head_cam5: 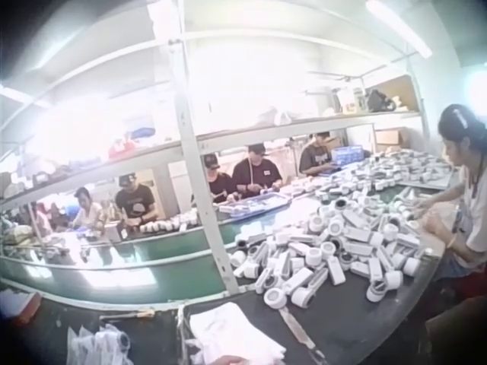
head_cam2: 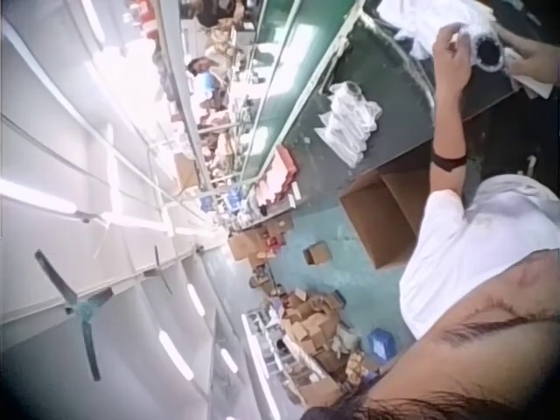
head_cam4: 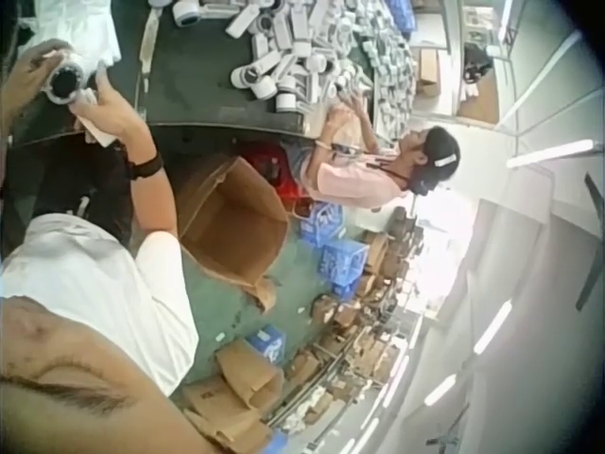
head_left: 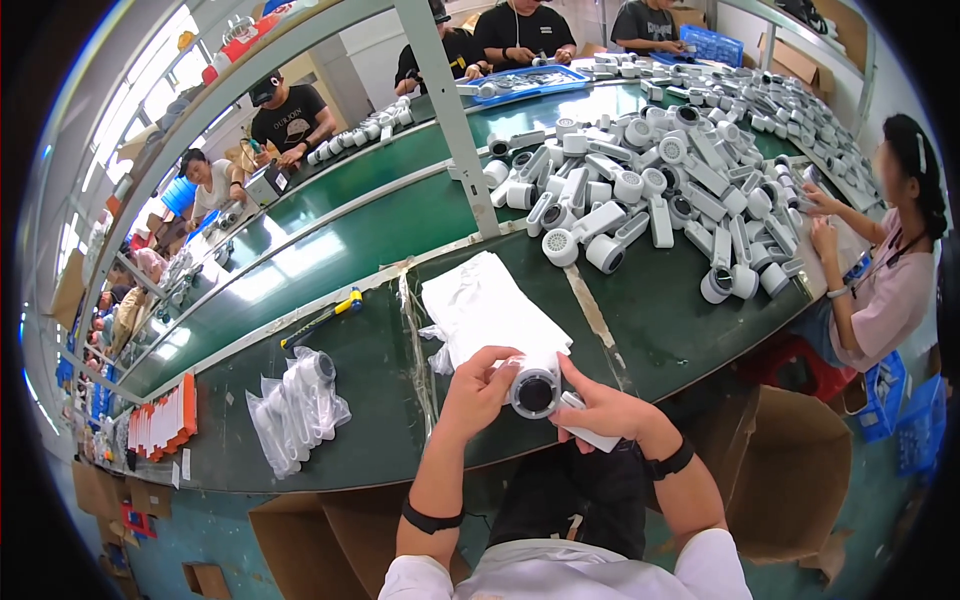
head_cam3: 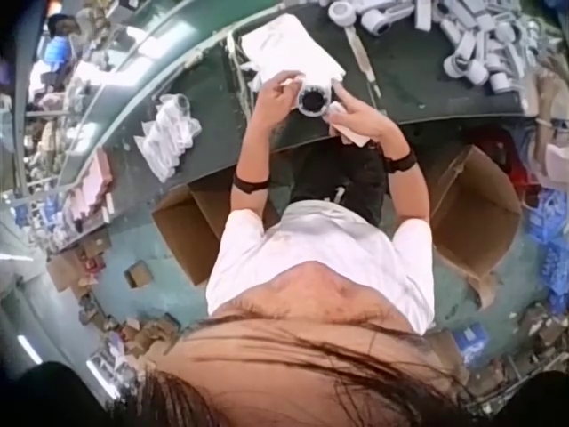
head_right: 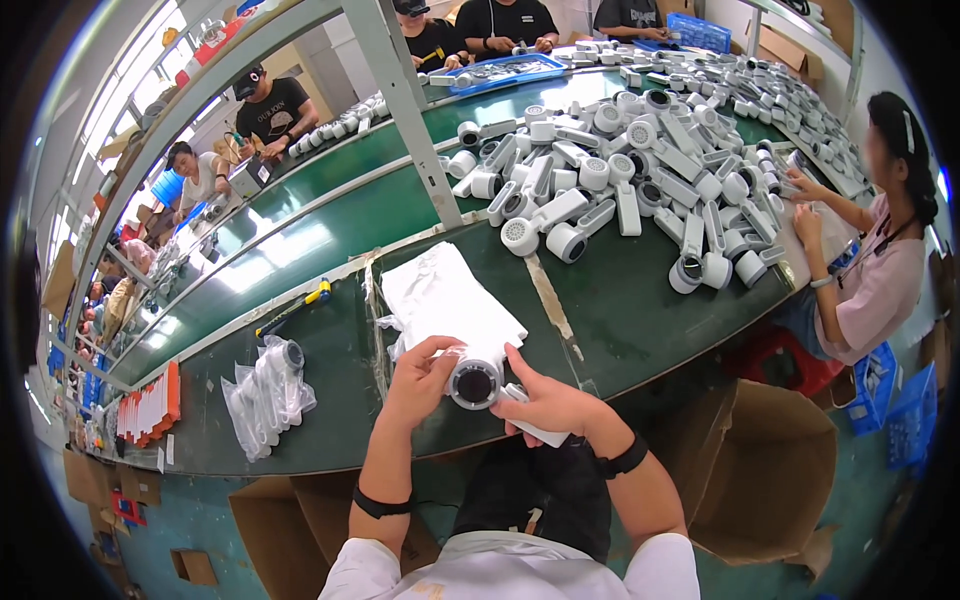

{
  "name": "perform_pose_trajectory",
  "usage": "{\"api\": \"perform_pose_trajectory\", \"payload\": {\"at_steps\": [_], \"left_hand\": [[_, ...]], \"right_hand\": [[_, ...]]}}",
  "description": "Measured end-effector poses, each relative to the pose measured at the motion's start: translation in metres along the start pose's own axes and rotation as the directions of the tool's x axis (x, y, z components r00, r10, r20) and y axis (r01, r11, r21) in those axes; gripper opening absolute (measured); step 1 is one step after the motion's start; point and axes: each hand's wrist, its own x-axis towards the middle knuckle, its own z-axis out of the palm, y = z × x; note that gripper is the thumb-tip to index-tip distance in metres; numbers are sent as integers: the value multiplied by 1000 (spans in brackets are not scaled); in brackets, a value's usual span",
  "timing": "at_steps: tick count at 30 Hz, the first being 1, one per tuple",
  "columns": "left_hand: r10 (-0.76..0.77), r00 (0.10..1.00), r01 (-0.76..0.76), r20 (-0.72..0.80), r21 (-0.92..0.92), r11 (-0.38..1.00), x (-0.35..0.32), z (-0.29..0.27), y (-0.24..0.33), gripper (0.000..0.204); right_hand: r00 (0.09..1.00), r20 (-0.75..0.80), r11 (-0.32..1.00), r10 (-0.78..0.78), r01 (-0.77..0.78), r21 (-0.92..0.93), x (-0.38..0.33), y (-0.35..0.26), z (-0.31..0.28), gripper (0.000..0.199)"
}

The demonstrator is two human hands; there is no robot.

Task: The person bags handheld fans by hand, places them into a cardboard box, and then moves the full box across the floor. After retrieving an empty box, they return to the workstation to bag more fans and place them into the new box.

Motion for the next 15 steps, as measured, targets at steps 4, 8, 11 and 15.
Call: {"api": "perform_pose_trajectory", "payload": {"at_steps": [4, 8, 11, 15], "left_hand": [[135, 990, -136, 35, 3, 991, -3, -5, -3, 16], [417, 909, -395, 15, 354, 848, -6, 4, 11, 13], [544, 838, -445, -36, 531, 721, -11, 14, 8, 13], [731, 682, -535, 20, 696, 479, -15, 23, 5, 19]], "right_hand": [[997, -45, 998, -56, 54, -40, 10, 3, 3, 89], [969, -238, 970, -63, 4, -242, 15, 4, 12, 77], [941, -327, 962, -80, -13, -273, 15, -3, 22, 70], [901, -423, 996, -91, 85, -34, 20, 1, 27, 65]]}}
